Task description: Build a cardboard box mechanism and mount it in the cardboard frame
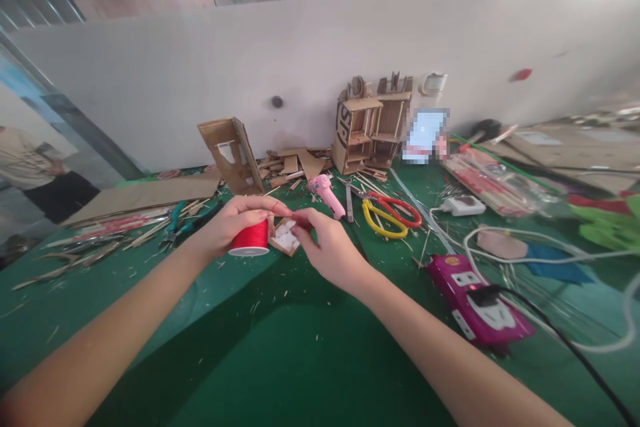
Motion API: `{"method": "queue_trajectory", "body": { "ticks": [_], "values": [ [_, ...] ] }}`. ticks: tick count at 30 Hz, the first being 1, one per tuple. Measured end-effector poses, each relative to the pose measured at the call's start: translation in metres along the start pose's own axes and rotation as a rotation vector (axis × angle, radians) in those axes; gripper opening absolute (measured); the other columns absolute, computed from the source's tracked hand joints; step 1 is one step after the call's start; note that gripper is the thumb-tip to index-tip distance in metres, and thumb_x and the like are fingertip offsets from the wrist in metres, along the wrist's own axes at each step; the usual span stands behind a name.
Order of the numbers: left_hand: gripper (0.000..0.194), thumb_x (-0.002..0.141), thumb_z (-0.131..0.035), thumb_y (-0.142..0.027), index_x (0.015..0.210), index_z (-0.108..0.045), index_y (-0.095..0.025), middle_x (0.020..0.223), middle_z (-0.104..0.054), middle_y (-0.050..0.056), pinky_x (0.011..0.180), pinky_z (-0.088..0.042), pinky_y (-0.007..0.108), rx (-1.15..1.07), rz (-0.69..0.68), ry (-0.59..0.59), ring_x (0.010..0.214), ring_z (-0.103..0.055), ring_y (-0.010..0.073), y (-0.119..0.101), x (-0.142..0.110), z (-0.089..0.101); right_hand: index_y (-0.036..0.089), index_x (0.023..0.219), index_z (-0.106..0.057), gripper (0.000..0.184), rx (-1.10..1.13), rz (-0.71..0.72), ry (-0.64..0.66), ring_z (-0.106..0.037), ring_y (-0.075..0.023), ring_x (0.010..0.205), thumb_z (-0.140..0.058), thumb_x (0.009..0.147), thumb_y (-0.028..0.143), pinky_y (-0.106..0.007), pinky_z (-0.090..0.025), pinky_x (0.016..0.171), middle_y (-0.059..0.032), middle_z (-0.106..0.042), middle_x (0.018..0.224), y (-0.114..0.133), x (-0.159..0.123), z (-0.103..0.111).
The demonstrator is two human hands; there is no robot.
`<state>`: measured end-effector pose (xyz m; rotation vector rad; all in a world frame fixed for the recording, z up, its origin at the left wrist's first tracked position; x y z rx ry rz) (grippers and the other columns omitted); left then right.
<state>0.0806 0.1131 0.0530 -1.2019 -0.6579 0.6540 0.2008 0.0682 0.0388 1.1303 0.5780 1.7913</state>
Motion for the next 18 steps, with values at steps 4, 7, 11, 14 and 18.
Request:
{"method": "queue_trajectory", "body": {
  "ticks": [4, 7, 11, 14, 18],
  "values": [
    [0.027, 0.085, -0.057, -0.030, 0.105, -0.074, -0.022, 0.108, -0.074, 0.005, 0.062, -0.050, 0.023, 0.053, -0.029, -0.162, 0.081, -0.066, 0.0147, -0.001, 0.004, 0.022, 0.020, 0.095, -0.059, 0.020, 0.086, -0.062, -0.135, -0.050, -0.0123, 0.059, -0.041, 0.098, 0.029, -0.025, -0.041, 0.056, 0.0016, -0.053, 0.066, -0.013, 0.000, 0.013],
    [0.033, 0.084, -0.057, -0.033, 0.111, -0.071, -0.021, 0.111, -0.073, 0.006, 0.060, -0.050, 0.023, 0.067, -0.086, -0.411, 0.086, -0.066, 0.0170, -0.005, 0.002, 0.059, 0.020, 0.097, -0.060, 0.021, 0.065, -0.077, -0.211, -0.040, -0.0106, 0.051, -0.042, 0.098, 0.031, -0.024, -0.033, 0.048, 0.0038, -0.044, 0.062, -0.015, -0.003, 0.022],
    [0.031, 0.078, -0.059, -0.031, 0.106, -0.070, -0.020, 0.102, -0.073, 0.006, 0.061, -0.049, 0.025, 0.196, -0.120, -0.758, 0.081, -0.064, 0.0168, -0.008, -0.014, 0.121, 0.018, 0.096, -0.063, 0.020, -0.096, 0.032, -0.076, -0.048, -0.0112, 0.054, -0.045, 0.097, 0.026, -0.024, -0.038, 0.053, 0.0000, -0.058, 0.067, -0.002, -0.008, 0.005],
    [0.035, 0.078, -0.058, -0.029, 0.110, -0.066, -0.018, 0.096, -0.070, 0.004, 0.063, -0.050, 0.026, 0.281, -0.071, -1.043, 0.080, -0.064, 0.0165, 0.000, -0.038, 0.173, 0.017, 0.100, -0.066, 0.022, -0.294, 0.235, 0.157, -0.062, -0.0166, 0.072, -0.044, 0.097, 0.021, -0.029, -0.045, 0.066, -0.0062, -0.070, 0.083, 0.015, -0.016, -0.027],
    [0.041, 0.077, -0.060, -0.024, 0.116, -0.061, -0.014, 0.105, -0.064, 0.004, 0.072, -0.048, 0.027, 0.416, -0.032, -1.202, 0.090, -0.059, 0.0162, 0.009, -0.061, 0.219, 0.017, 0.102, -0.067, 0.024, -0.366, 0.369, 0.339, -0.065, -0.0171, 0.077, -0.043, 0.098, 0.019, -0.028, -0.046, 0.068, -0.0061, -0.072, 0.088, 0.029, -0.028, -0.050]
  ]
}}
Point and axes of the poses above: each hand's wrist, its own x-axis towards the middle knuckle, its own z-axis out of the back of the hand, y = z × x, the point moved 10 cm from there along x, towards the middle knuckle
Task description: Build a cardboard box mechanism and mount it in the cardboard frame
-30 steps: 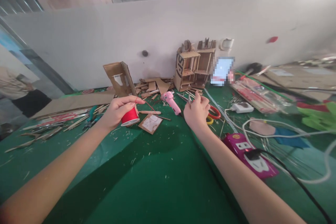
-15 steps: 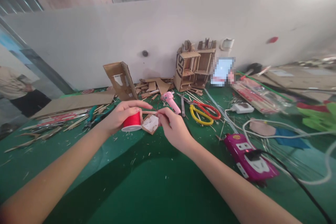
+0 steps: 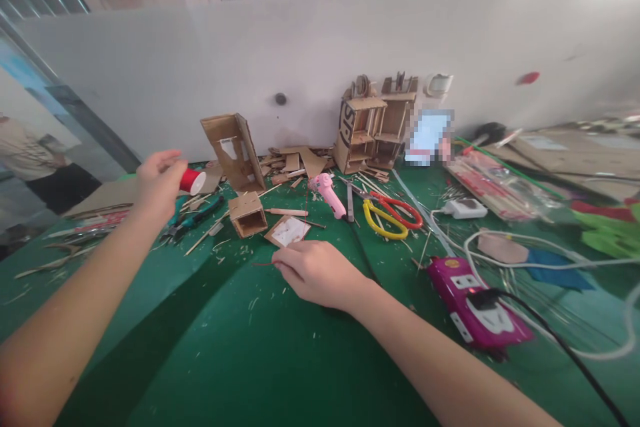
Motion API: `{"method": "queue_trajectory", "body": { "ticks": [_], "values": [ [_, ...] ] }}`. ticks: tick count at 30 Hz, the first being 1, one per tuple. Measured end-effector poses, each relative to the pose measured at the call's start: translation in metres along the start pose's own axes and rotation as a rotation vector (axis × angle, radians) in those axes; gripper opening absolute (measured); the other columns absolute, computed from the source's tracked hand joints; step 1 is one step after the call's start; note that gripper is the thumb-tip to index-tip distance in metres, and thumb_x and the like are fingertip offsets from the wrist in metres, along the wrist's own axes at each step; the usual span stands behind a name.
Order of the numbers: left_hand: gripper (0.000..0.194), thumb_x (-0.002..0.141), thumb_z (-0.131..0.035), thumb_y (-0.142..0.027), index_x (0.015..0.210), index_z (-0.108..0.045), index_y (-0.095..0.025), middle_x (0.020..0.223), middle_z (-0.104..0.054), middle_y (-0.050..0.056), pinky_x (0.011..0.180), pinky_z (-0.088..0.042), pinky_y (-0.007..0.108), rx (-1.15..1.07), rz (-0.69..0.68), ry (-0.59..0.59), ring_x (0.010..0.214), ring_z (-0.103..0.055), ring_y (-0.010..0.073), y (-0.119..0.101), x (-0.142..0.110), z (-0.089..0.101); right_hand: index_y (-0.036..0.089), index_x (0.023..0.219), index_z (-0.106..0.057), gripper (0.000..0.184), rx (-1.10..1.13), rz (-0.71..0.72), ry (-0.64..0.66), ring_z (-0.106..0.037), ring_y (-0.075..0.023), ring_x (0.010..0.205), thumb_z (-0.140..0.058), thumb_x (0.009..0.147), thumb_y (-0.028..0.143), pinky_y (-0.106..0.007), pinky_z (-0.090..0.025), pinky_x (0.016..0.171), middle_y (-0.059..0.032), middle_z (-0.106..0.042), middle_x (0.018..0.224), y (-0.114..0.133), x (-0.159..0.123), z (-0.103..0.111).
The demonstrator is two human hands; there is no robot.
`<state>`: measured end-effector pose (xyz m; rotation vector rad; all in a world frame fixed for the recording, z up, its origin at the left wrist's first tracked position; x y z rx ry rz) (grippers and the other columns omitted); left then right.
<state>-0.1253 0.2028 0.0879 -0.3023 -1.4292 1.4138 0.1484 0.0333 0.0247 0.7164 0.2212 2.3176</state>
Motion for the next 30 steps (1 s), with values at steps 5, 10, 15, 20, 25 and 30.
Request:
{"method": "queue_trajectory", "body": {
  "ticks": [5, 10, 15, 20, 25, 30],
  "values": [
    [0.046, 0.073, -0.061, -0.017, 0.119, -0.059, -0.011, 0.104, -0.063, 0.005, 0.073, -0.046, 0.028, 0.177, -0.043, -0.003, 0.086, -0.056, 0.0159, 0.023, 0.015, 0.009, 0.016, 0.095, -0.067, 0.020, 0.027, 0.163, -0.103, -0.057, -0.0118, 0.060, -0.047, 0.093, 0.015, -0.026, -0.039, 0.054, 0.0000, -0.066, 0.071, 0.045, -0.002, 0.014],
    [0.042, 0.072, -0.061, -0.015, 0.114, -0.063, -0.012, 0.101, -0.065, 0.004, 0.081, -0.047, 0.031, 0.347, -0.131, 0.140, 0.089, -0.060, 0.0187, 0.037, 0.029, -0.024, 0.016, 0.082, -0.065, 0.018, -0.109, 0.449, -0.298, -0.038, -0.0121, 0.045, -0.047, 0.086, 0.015, -0.029, -0.024, 0.044, 0.0040, -0.049, 0.051, 0.095, -0.013, 0.027],
    [0.037, 0.072, -0.067, -0.014, 0.109, -0.066, -0.014, 0.106, -0.067, 0.005, 0.098, -0.044, 0.038, 0.535, -0.233, 0.279, 0.105, -0.060, 0.0251, 0.043, 0.050, -0.060, 0.016, 0.079, -0.063, 0.016, -0.097, 0.427, -0.356, -0.037, -0.0110, 0.044, -0.048, 0.084, 0.013, -0.028, -0.023, 0.043, 0.0044, -0.050, 0.050, 0.088, -0.016, 0.027],
    [0.034, 0.091, -0.063, -0.033, 0.120, -0.060, -0.014, 0.122, -0.061, 0.009, 0.094, -0.051, 0.046, 0.668, -0.250, 0.376, 0.110, -0.061, 0.0258, 0.058, 0.068, -0.070, 0.019, 0.083, -0.064, 0.021, -0.111, 0.349, -0.177, -0.045, -0.0124, 0.045, -0.044, 0.089, 0.018, -0.029, -0.025, 0.045, 0.0022, -0.055, 0.052, 0.075, -0.010, 0.007],
    [0.036, 0.092, -0.062, -0.036, 0.121, -0.059, -0.015, 0.125, -0.059, 0.010, 0.096, -0.050, 0.048, 0.668, -0.272, 0.381, 0.113, -0.059, 0.0260, 0.068, 0.064, -0.071, 0.017, 0.099, -0.064, 0.023, 0.107, 0.148, -0.120, -0.054, -0.0130, 0.053, -0.042, 0.096, 0.022, -0.027, -0.035, 0.051, 0.0001, -0.063, 0.062, 0.051, -0.005, 0.006],
    [0.044, 0.089, -0.061, -0.043, 0.118, -0.057, -0.011, 0.119, -0.051, 0.006, 0.110, -0.026, 0.053, 0.528, -0.305, 0.209, 0.126, -0.037, 0.0333, 0.035, 0.057, -0.049, 0.019, 0.098, -0.063, 0.022, 0.454, -0.277, -0.179, -0.048, -0.0097, 0.051, -0.043, 0.098, 0.027, -0.022, -0.036, 0.052, 0.0033, -0.055, 0.060, 0.000, -0.005, 0.002]
  ]
}}
Point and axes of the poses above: each hand's wrist, its own x-axis towards the middle knuckle, its own z-axis out of the back of the hand, y = z × x, the point moved 10 cm from there along x, towards the middle knuckle
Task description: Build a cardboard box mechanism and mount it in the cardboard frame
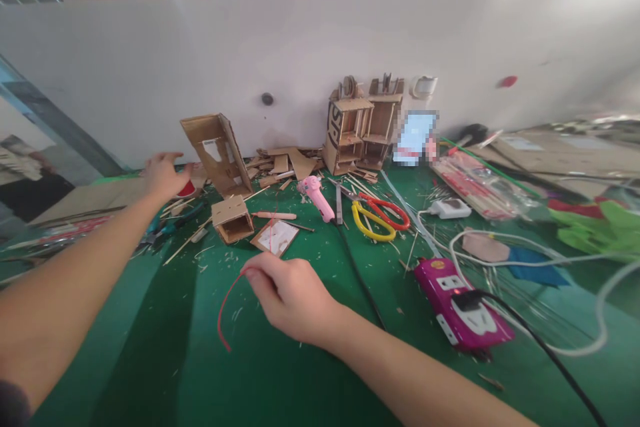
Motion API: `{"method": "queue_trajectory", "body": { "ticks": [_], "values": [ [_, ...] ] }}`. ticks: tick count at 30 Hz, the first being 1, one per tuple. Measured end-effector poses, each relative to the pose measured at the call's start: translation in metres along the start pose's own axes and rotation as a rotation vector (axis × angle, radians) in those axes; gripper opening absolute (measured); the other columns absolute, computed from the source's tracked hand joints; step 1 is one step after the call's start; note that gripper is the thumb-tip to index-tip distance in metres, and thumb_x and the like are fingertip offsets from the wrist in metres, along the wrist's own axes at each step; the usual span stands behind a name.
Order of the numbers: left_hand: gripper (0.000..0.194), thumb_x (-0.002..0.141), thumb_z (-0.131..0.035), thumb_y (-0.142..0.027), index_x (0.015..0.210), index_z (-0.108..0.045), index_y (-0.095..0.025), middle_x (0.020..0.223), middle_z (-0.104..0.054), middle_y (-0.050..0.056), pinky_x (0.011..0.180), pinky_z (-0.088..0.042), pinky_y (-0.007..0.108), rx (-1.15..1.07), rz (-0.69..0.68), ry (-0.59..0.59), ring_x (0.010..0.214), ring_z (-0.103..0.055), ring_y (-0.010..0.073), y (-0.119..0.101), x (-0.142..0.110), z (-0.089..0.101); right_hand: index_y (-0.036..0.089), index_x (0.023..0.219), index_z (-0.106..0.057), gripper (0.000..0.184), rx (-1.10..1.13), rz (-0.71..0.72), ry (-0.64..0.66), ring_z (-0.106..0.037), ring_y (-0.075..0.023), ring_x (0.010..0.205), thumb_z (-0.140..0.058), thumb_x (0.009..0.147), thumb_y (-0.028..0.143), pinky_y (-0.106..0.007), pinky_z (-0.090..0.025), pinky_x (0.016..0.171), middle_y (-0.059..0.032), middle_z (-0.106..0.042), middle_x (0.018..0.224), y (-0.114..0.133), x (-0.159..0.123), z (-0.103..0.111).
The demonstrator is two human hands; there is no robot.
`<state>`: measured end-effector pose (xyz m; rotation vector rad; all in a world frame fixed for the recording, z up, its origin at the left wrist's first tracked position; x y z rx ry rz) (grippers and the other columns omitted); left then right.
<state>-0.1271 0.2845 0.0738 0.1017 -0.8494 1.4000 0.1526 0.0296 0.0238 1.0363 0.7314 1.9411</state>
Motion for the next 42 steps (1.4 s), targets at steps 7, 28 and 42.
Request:
{"method": "queue_trajectory", "body": {
  "ticks": [7, 28, 42],
  "values": [
    [0.040, 0.101, -0.029, -0.031, 0.135, -0.035, -0.010, 0.135, -0.042, 0.014, 0.101, -0.039, 0.037, -0.177, -0.140, -0.195, 0.121, -0.044, 0.0204, -0.093, -0.038, 0.058, 0.018, 0.077, -0.056, 0.032, 0.261, -0.306, -0.228, -0.033, -0.0092, 0.049, -0.041, 0.096, 0.040, -0.022, -0.027, 0.045, 0.0059, -0.037, 0.056, -0.043, 0.005, 0.021],
    [0.056, 0.075, -0.070, -0.050, 0.125, -0.054, -0.029, 0.130, -0.057, 0.009, 0.091, -0.049, 0.039, -0.111, -0.372, 0.748, 0.117, -0.058, 0.0304, -0.157, -0.131, -0.003, 0.017, 0.083, -0.062, 0.026, 0.068, -0.198, -0.236, -0.044, -0.0107, 0.056, -0.046, 0.095, 0.035, -0.023, -0.033, 0.052, 0.0016, -0.055, 0.065, -0.039, 0.010, 0.032],
    [0.073, 0.071, -0.079, -0.049, 0.137, -0.051, -0.040, 0.151, -0.042, 0.002, 0.104, -0.048, 0.040, -0.439, -0.537, 1.099, 0.136, -0.046, 0.0327, -0.212, -0.190, -0.008, 0.018, 0.084, -0.063, 0.027, 0.067, -0.112, -0.424, -0.039, -0.0099, 0.051, -0.045, 0.097, 0.034, -0.024, -0.030, 0.048, 0.0029, -0.049, 0.060, -0.024, 0.005, 0.057]
  ]
}}
Point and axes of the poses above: each hand's wrist, its own x-axis towards the middle knuckle, its own z-axis out of the back of the hand, y = z × x, the point moved 10 cm from there along x, towards the middle knuckle
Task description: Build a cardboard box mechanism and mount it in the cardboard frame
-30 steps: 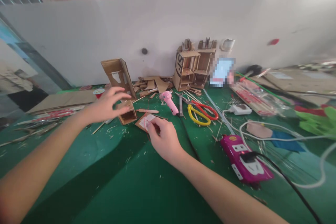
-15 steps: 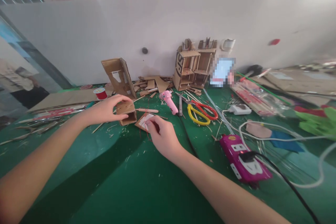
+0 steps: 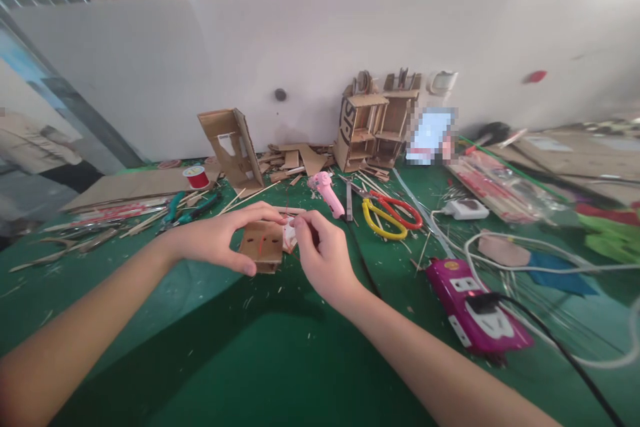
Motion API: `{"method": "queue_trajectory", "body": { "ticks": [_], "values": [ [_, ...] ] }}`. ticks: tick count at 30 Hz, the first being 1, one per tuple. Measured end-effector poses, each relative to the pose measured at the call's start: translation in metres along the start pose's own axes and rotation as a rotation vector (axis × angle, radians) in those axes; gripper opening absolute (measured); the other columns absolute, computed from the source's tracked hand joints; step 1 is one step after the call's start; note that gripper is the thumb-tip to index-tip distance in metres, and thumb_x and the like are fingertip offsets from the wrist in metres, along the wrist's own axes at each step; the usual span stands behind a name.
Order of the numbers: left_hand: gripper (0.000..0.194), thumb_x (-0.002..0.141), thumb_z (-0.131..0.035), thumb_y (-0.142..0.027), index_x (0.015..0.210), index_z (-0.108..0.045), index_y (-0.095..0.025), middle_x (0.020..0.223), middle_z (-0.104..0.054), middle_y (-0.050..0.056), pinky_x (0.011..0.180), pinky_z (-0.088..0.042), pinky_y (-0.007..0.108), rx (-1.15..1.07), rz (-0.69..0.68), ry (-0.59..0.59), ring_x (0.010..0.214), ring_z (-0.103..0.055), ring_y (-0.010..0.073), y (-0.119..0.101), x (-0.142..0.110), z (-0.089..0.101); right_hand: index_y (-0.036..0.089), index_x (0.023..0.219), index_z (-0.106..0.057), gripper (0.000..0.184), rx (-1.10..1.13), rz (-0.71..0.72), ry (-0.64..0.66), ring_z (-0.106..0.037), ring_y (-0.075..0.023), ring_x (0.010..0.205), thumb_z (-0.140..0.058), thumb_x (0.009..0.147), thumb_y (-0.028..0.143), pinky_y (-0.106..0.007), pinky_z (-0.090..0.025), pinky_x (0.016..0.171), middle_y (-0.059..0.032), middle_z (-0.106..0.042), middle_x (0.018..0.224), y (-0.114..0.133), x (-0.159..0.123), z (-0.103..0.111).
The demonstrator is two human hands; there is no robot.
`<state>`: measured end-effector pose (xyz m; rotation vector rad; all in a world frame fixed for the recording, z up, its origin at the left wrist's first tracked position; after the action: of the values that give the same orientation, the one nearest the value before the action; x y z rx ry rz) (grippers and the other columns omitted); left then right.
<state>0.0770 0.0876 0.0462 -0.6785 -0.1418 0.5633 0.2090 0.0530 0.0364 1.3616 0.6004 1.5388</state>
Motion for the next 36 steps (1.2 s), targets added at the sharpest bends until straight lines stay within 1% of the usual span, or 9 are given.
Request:
{"method": "queue_trajectory", "body": {
  "ticks": [6, 10, 13, 18, 20, 23, 28, 33, 36],
  "values": [
    [0.045, 0.086, -0.064, -0.047, 0.130, -0.058, -0.036, 0.147, -0.050, 0.002, 0.106, -0.046, 0.040, -0.069, -0.021, -0.057, 0.132, -0.051, 0.0283, 0.000, 0.001, 0.006, 0.017, 0.084, -0.063, 0.026, -0.025, -0.017, 0.000, -0.038, -0.0100, 0.051, -0.045, 0.096, 0.032, -0.024, -0.030, 0.048, 0.0026, -0.051, 0.061, -0.004, 0.001, -0.001],
    [0.026, 0.092, -0.055, -0.046, 0.099, -0.071, -0.027, 0.133, -0.060, 0.005, 0.102, -0.049, 0.043, -0.107, -0.005, -0.181, 0.122, -0.059, 0.0271, 0.003, 0.003, 0.015, 0.017, 0.085, -0.063, 0.025, -0.043, -0.012, 0.014, -0.041, -0.0103, 0.052, -0.046, 0.096, 0.032, -0.024, -0.031, 0.048, 0.0012, -0.055, 0.063, -0.005, 0.001, -0.003],
    [0.028, 0.093, -0.055, -0.045, 0.083, -0.071, -0.023, 0.123, -0.065, 0.006, 0.101, -0.048, 0.045, -0.074, -0.006, -0.210, 0.116, -0.062, 0.0271, 0.001, 0.005, 0.016, 0.017, 0.086, -0.064, 0.025, -0.056, 0.014, 0.046, -0.043, -0.0103, 0.053, -0.046, 0.096, 0.031, -0.024, -0.032, 0.049, 0.0005, -0.057, 0.065, -0.003, 0.000, -0.006],
    [0.021, 0.092, -0.059, -0.041, 0.099, -0.070, -0.025, 0.121, -0.066, 0.005, 0.101, -0.048, 0.039, -0.083, -0.049, -0.175, 0.119, -0.060, 0.0239, -0.012, 0.006, 0.010, 0.017, 0.085, -0.063, 0.023, -0.056, 0.063, 0.081, -0.044, -0.0096, 0.052, -0.046, 0.096, 0.029, -0.023, -0.033, 0.049, 0.0013, -0.057, 0.063, 0.003, -0.002, -0.011],
    [0.021, 0.093, -0.058, -0.040, 0.094, -0.071, -0.024, 0.120, -0.066, 0.004, 0.099, -0.048, 0.036, -0.061, -0.050, -0.170, 0.116, -0.061, 0.0217, -0.015, 0.006, 0.008, 0.017, 0.086, -0.062, 0.023, -0.053, 0.095, 0.092, -0.044, -0.0096, 0.052, -0.046, 0.096, 0.028, -0.022, -0.034, 0.049, 0.0014, -0.057, 0.063, 0.007, -0.002, -0.013],
    [0.025, 0.094, -0.056, -0.040, 0.085, -0.069, -0.021, 0.111, -0.070, 0.003, 0.095, -0.049, 0.032, -0.067, -0.033, -0.243, 0.109, -0.064, 0.0187, -0.013, 0.005, 0.015, 0.017, 0.087, -0.062, 0.022, -0.047, 0.134, 0.103, -0.047, -0.0100, 0.054, -0.046, 0.096, 0.028, -0.022, -0.036, 0.051, 0.0003, -0.060, 0.067, 0.012, -0.003, -0.015],
    [0.030, 0.092, -0.057, -0.047, 0.083, -0.066, -0.019, 0.074, -0.068, 0.001, 0.062, -0.047, 0.025, -0.138, 0.089, -0.422, 0.067, -0.062, 0.0128, 0.014, -0.003, 0.037, 0.017, 0.086, -0.062, 0.022, -0.089, 0.093, 0.090, -0.046, -0.0099, 0.052, -0.046, 0.096, 0.029, -0.022, -0.034, 0.049, 0.0002, -0.059, 0.064, 0.010, -0.001, -0.012],
    [0.036, 0.091, -0.060, -0.047, 0.070, -0.058, -0.017, 0.061, -0.061, -0.001, 0.064, -0.045, 0.024, -0.237, 0.046, -0.600, 0.063, -0.058, 0.0110, 0.025, -0.013, 0.058, 0.018, 0.089, -0.064, 0.021, -0.364, 0.108, 0.094, -0.049, -0.0111, 0.054, -0.046, 0.095, 0.027, -0.024, -0.035, 0.054, -0.0012, -0.065, 0.069, 0.004, 0.002, -0.011],
    [0.036, 0.091, -0.060, -0.046, 0.068, -0.057, -0.017, 0.062, -0.061, -0.001, 0.065, -0.044, 0.024, -0.272, 0.052, -0.581, 0.062, -0.056, 0.0102, 0.029, -0.013, 0.057, 0.021, 0.092, -0.065, 0.022, -0.542, 0.162, 0.104, -0.055, -0.0137, 0.060, -0.044, 0.096, 0.026, -0.027, -0.036, 0.058, -0.0021, -0.070, 0.078, 0.004, 0.004, -0.012]
  ]
}}
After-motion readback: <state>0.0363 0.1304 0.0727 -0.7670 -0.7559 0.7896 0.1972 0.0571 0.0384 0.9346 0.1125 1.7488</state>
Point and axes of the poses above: each hand's wrist, its own x-axis towards the middle knuckle, its own z-axis out of the back of the hand, y = z × x, the point moved 10 cm from there along x, towards the middle knuckle
